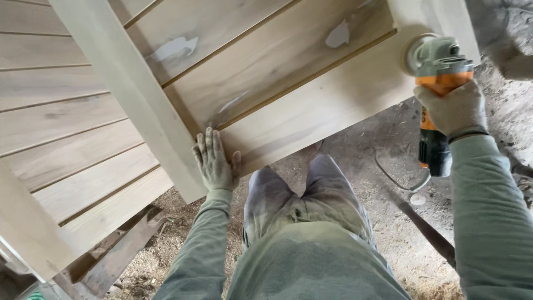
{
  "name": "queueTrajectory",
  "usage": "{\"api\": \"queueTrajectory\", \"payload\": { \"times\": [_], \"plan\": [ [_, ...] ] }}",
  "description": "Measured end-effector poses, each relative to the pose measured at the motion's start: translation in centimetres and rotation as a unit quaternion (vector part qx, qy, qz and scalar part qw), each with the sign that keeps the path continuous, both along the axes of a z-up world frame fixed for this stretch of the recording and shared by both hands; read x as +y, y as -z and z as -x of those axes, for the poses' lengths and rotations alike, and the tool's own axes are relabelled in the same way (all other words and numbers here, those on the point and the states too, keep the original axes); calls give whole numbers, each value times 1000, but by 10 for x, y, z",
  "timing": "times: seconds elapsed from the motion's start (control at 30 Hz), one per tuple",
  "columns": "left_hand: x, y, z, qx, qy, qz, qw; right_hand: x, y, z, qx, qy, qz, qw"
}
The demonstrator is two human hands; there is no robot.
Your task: The person uses an electric angle grinder with a sanding disc to smooth the surface of a wooden door. They systematically move the tool across the door's panels and frame, generating sawdust as they work.
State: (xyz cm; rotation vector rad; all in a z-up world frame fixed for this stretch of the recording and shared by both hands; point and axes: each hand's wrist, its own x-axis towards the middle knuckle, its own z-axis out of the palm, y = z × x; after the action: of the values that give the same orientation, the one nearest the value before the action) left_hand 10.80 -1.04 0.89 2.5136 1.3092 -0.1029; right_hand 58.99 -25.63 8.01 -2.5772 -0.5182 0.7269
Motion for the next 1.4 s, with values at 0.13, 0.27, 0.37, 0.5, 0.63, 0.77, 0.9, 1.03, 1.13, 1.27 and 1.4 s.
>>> {"api": "queueTrajectory", "payload": {
  "times": [0.13,0.27,0.37,0.5,0.63,0.77,0.9,1.03,1.13,1.27,1.4],
  "plan": [
    [2,2,-2,18,-1,15,1000,30,-4,60,-9,-33,31,999],
    [2,0,2,14,13,21,1000,49,0,127,-39,-101,16,994],
    [3,1,7,-49,19,31,998,67,9,171,-32,-117,2,993],
    [10,7,32,-79,6,45,996,94,11,229,-21,-164,44,985],
    [28,12,89,-55,-56,31,996,125,-4,277,-22,-219,96,971],
    [40,19,158,-98,-156,17,983,155,-15,315,-15,-282,103,954],
    [48,27,206,-84,-239,19,967,186,-18,363,47,-361,134,922],
    [42,24,223,-89,-288,14,953,207,-22,398,75,-424,103,897],
    [39,18,221,-103,-289,22,952,204,-25,394,48,-476,156,864],
    [45,24,199,-99,-230,29,968,182,-21,353,29,-469,169,867],
    [48,26,153,-74,-111,26,991,149,-11,296,9,-423,159,892]
  ]
}}
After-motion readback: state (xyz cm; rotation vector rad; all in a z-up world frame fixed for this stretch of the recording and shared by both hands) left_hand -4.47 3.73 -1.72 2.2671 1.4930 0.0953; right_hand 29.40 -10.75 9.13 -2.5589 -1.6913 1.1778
